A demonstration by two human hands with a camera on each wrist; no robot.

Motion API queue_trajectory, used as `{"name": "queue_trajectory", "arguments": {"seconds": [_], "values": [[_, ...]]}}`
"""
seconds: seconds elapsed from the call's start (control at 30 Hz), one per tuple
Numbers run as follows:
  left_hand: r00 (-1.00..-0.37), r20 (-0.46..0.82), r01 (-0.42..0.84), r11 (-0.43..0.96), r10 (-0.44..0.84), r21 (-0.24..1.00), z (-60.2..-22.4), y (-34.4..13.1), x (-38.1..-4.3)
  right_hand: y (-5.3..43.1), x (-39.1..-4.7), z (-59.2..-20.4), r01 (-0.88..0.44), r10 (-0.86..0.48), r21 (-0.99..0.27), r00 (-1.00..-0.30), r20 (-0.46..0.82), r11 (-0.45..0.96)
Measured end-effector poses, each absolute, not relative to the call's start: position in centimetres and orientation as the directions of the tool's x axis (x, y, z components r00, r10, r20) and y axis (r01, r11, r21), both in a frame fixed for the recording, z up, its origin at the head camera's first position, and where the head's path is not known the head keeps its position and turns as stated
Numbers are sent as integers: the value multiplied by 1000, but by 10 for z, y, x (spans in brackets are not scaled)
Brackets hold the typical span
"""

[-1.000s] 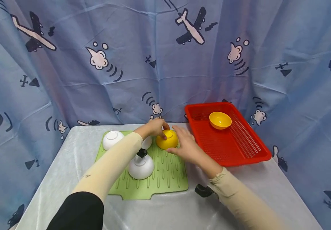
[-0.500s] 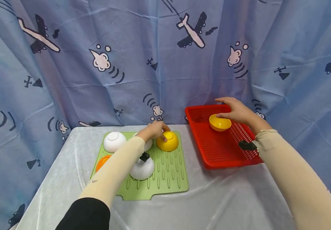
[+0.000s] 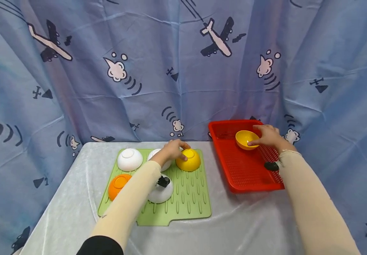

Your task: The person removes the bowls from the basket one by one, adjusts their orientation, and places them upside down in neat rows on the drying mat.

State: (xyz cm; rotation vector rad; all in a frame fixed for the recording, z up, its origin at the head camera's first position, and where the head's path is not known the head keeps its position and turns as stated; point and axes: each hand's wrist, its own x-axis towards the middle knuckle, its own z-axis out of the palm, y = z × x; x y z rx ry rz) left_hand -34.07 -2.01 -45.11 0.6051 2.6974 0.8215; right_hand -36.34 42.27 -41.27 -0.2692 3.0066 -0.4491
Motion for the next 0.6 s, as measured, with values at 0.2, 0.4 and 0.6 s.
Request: {"name": "queue_trajectory", "arguments": {"seconds": [0.2, 0.4, 0.6], "values": [[-879, -117, 294, 718, 463, 632, -455, -22, -338, 421, -374, -429, -200, -217, -186, -973, -75, 962], [-882, -93, 279, 673, 461, 685, -459, -26, -339, 413, -381, -432, -205, -222, -151, -970, -102, 967], [-874, -104, 274, 659, 474, 701, -462, -25, -343, 407, -381, -429, -163, -182, -124, -970, -163, 979]]}}
